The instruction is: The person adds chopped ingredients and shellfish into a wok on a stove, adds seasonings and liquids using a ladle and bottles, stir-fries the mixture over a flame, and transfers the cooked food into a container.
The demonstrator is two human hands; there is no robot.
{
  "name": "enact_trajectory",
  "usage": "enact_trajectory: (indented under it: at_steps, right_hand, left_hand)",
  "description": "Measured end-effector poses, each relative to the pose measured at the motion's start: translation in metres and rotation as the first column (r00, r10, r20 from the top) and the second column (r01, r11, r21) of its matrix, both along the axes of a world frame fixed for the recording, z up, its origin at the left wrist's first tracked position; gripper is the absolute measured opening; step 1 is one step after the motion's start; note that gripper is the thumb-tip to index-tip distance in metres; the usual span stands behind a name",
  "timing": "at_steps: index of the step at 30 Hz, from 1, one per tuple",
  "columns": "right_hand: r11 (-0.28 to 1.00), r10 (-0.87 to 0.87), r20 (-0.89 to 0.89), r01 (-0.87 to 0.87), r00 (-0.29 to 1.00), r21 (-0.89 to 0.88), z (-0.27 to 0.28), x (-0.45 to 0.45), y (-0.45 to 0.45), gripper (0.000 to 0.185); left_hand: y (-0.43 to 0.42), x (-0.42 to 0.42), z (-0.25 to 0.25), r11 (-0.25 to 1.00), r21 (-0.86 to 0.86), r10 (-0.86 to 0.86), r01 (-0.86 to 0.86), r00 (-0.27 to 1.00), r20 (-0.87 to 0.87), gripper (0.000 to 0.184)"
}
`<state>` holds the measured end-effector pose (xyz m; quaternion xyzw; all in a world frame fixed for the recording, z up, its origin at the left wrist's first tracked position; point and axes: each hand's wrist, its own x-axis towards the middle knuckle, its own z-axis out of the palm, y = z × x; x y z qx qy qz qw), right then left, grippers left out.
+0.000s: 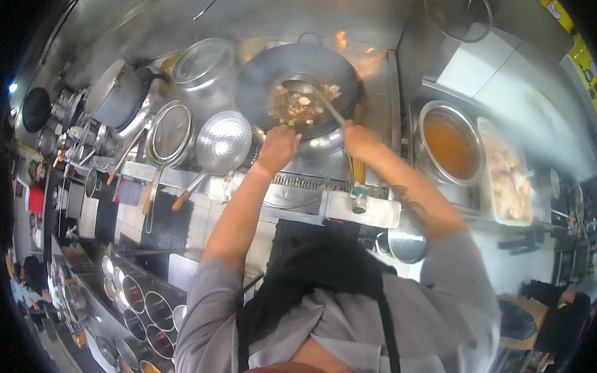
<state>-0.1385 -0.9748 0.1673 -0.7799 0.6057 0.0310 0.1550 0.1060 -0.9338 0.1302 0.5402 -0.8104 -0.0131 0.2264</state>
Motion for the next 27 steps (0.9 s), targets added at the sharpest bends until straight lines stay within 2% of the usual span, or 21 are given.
enact_trajectory:
  at_steps: [2, 3, 4, 6, 7, 8, 9, 10, 11, 13, 14, 17, 18, 19, 21, 22, 25, 26, 27]
  right_hand:
    - [0.987, 0.034, 0.052, -0.025, 0.998, -0.161, -0.046, 0.019, -0.013, 0.04]
    - [0.97, 0.058, 0.068, -0.04, 0.996, -0.238, -0.05, 0.024, -0.011, 0.043]
    - [0.989, 0.059, 0.122, -0.041, 0.991, -0.142, -0.05, 0.023, -0.012, 0.042]
    - [0.997, 0.056, 0.241, -0.065, 0.969, 0.03, -0.01, 0.032, -0.018, 0.041]
    - [0.997, -0.014, 0.294, -0.008, 0.956, 0.071, 0.008, 0.035, -0.016, 0.041]
    - [0.989, -0.095, 0.34, 0.05, 0.936, 0.14, 0.02, 0.036, 0.0, 0.04]
    - [0.976, -0.166, 0.377, 0.098, 0.911, 0.192, 0.035, 0.037, 0.009, 0.04]
    - [0.988, -0.145, 0.386, 0.11, 0.911, 0.11, 0.049, 0.039, 0.02, 0.041]
    - [0.993, -0.084, 0.332, 0.108, 0.94, -0.055, 0.029, 0.034, 0.018, 0.04]
    - [0.916, 0.015, 0.196, 0.065, 0.98, -0.395, -0.024, 0.018, -0.01, 0.039]
    - [0.938, -0.098, 0.134, 0.136, 0.986, -0.319, -0.02, 0.026, -0.008, 0.034]
    - [0.978, -0.206, 0.376, 0.187, 0.903, 0.086, 0.004, 0.035, 0.003, 0.028]
    - [0.958, -0.27, 0.385, 0.206, 0.883, 0.199, 0.024, 0.04, 0.013, 0.032]
    - [0.986, -0.165, 0.384, 0.165, 0.908, 0.033, 0.015, 0.034, 0.02, 0.033]
    - [0.951, 0.046, 0.335, 0.062, 0.941, -0.303, -0.003, 0.027, 0.028, 0.036]
    - [0.93, 0.022, 0.311, 0.095, 0.95, -0.355, -0.004, 0.022, 0.04, 0.041]
    - [0.948, -0.101, 0.189, 0.152, 0.977, -0.281, -0.007, 0.001, 0.051, 0.045]
    - [0.956, -0.109, 0.142, 0.143, 0.984, -0.257, -0.005, -0.01, 0.048, 0.048]
    - [0.954, -0.1, 0.152, 0.138, 0.983, -0.268, -0.003, -0.021, 0.044, 0.048]
  left_hand:
    - [-0.011, -0.002, -0.002, 0.996, 0.078, 0.042, -0.044, 0.999, 0.024, 0.019]
    - [-0.014, -0.004, -0.005, 0.99, 0.12, 0.065, -0.068, 0.997, 0.032, 0.019]
    - [-0.022, -0.002, -0.026, 1.0, -0.012, -0.008, 0.008, 1.0, 0.007, 0.011]
    - [-0.009, -0.016, 0.0, 0.99, -0.13, -0.059, 0.056, 0.998, -0.018, 0.009]
    - [0.002, -0.02, 0.007, 0.981, -0.177, -0.085, 0.079, 0.996, -0.026, 0.009]
    - [-0.001, -0.017, 0.001, 0.988, -0.116, -0.11, 0.106, 0.994, -0.025, 0.007]
    - [-0.015, -0.015, -0.016, 0.995, -0.066, -0.076, 0.068, 0.989, -0.124, 0.005]
    - [-0.023, -0.009, -0.034, 1.0, 0.01, -0.026, 0.027, 0.995, -0.091, 0.005]
    - [-0.03, -0.005, -0.042, 0.997, 0.08, 0.019, -0.014, 0.998, -0.057, 0.006]
    - [-0.014, -0.007, -0.018, 0.999, -0.017, -0.052, 0.05, 0.996, -0.072, 0.007]
    - [-0.007, -0.006, -0.01, 0.995, -0.056, -0.088, 0.084, 0.993, -0.073, 0.008]
    - [-0.022, -0.004, -0.021, 0.996, 0.004, -0.087, 0.088, 0.987, -0.137, 0.008]
    - [-0.027, -0.001, -0.029, 0.997, 0.058, -0.044, 0.051, 0.991, -0.123, 0.007]
    - [-0.028, -0.004, -0.038, 0.998, 0.039, -0.047, 0.051, 0.993, -0.104, 0.007]
    - [-0.017, -0.007, -0.024, 0.999, -0.009, -0.05, 0.05, 0.997, -0.057, 0.007]
    - [-0.013, -0.01, -0.018, 0.996, -0.053, -0.081, 0.076, 0.991, -0.109, 0.007]
    - [-0.031, -0.011, -0.038, 0.999, 0.03, -0.033, 0.04, 0.98, -0.195, 0.007]
    - [-0.031, -0.011, -0.036, 0.993, 0.112, -0.003, 0.021, 0.988, -0.155, 0.007]
    - [-0.032, -0.014, -0.031, 0.997, 0.069, -0.015, 0.025, 0.989, -0.144, 0.008]
